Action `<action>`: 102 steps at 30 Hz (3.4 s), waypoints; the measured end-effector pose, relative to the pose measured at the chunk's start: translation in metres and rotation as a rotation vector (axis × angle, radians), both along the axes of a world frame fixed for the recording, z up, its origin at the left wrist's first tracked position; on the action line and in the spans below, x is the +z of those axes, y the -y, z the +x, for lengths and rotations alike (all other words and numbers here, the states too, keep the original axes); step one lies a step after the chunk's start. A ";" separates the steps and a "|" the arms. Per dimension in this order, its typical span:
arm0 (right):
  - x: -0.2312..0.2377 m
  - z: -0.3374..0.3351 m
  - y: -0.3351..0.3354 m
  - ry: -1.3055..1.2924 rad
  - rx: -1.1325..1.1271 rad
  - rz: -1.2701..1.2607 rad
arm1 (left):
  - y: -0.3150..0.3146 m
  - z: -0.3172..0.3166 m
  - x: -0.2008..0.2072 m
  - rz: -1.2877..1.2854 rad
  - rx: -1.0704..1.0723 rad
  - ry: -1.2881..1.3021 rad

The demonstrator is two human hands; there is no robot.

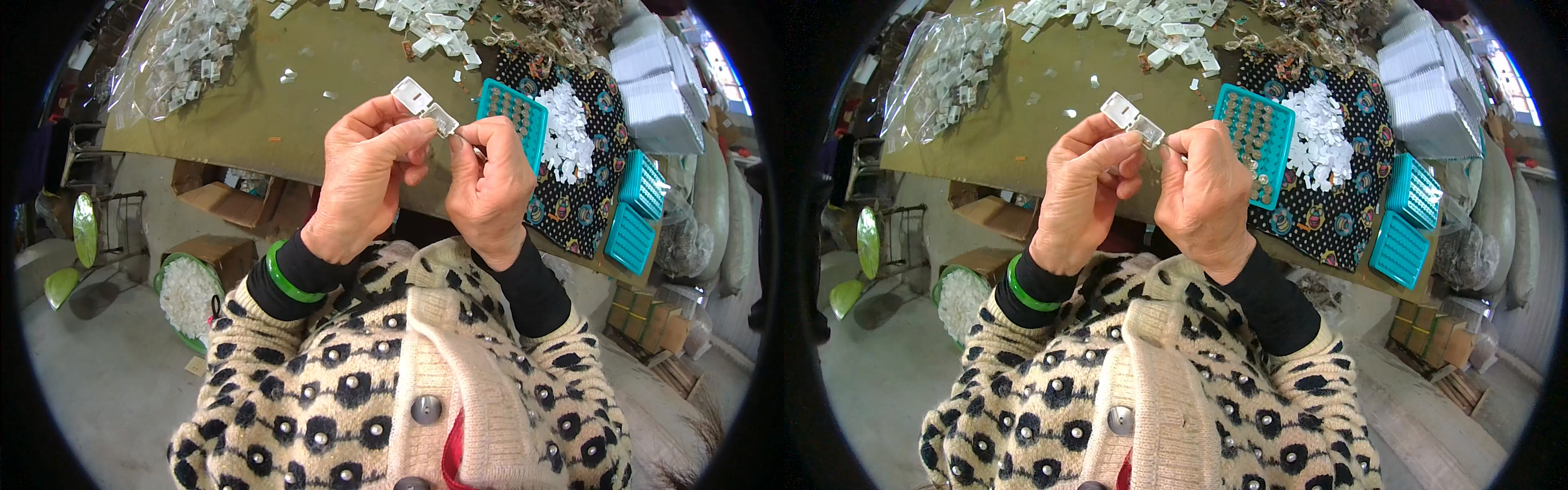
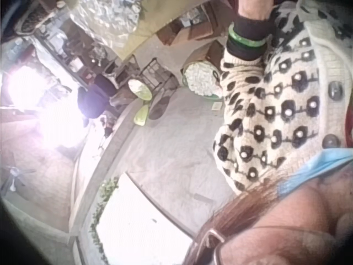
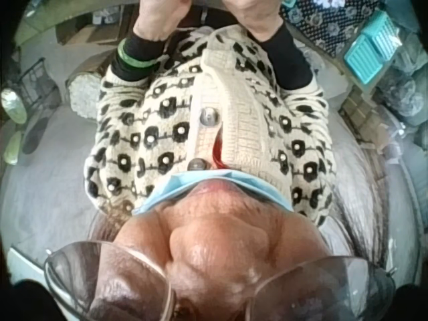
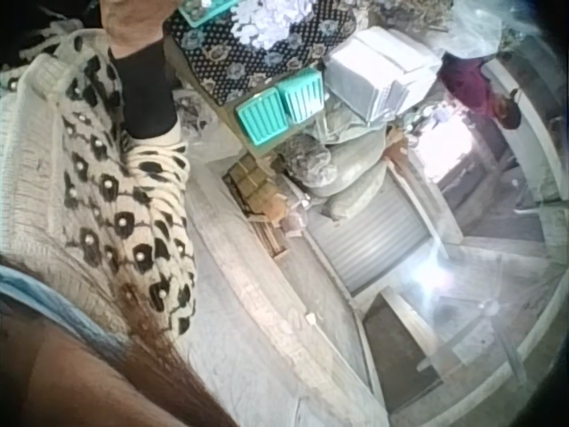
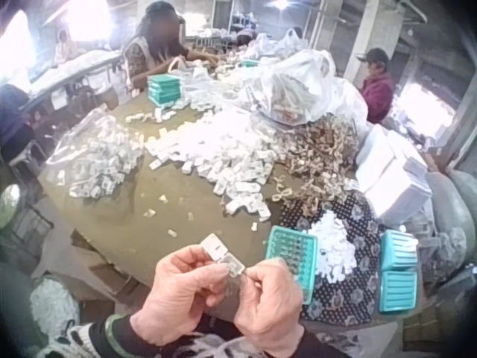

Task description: The person repeatedly picks small white plastic housings and metal pins from a table, inserts the pins into the housings, and places the assembled units back on the table. The hands work continuously with the parts and a blue tray of pins nearby.

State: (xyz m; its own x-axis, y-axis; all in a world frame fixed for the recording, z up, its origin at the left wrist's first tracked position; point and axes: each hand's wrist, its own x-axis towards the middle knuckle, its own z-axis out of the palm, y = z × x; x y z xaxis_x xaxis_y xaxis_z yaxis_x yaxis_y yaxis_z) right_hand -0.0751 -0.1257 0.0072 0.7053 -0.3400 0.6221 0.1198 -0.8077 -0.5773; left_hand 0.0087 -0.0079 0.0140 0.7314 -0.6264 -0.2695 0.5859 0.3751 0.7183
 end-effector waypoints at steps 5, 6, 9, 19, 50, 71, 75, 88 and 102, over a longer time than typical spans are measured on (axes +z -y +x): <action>0.010 -0.004 -0.003 -0.253 0.052 0.670 | -0.005 0.008 0.001 -0.078 -0.112 -0.228; 0.013 -0.004 -0.002 -0.324 0.078 0.913 | -0.005 0.008 0.000 -0.063 -0.097 -0.191; 0.016 -0.002 0.005 -0.329 0.316 1.656 | -0.004 0.006 -0.003 -0.014 -0.003 -0.014; 0.009 -0.012 0.006 -0.325 0.285 1.224 | -0.008 0.004 -0.005 -0.155 0.025 0.192; 0.013 -0.078 0.101 -0.557 0.256 -0.085 | 0.016 -0.017 -0.015 0.135 -0.332 -0.125; 0.027 -0.065 0.088 -0.696 0.244 -0.693 | 0.015 -0.011 -0.012 0.034 -0.353 -0.107; 0.030 -0.058 0.098 -0.725 0.286 -0.463 | 0.014 -0.009 -0.012 0.038 -0.352 -0.092; 0.022 -0.049 0.115 -0.662 0.291 -0.201 | 0.017 -0.004 -0.018 0.014 -0.358 -0.133; 0.026 -0.049 0.109 -0.645 0.174 -0.056 | 0.017 -0.002 -0.020 0.022 -0.346 -0.154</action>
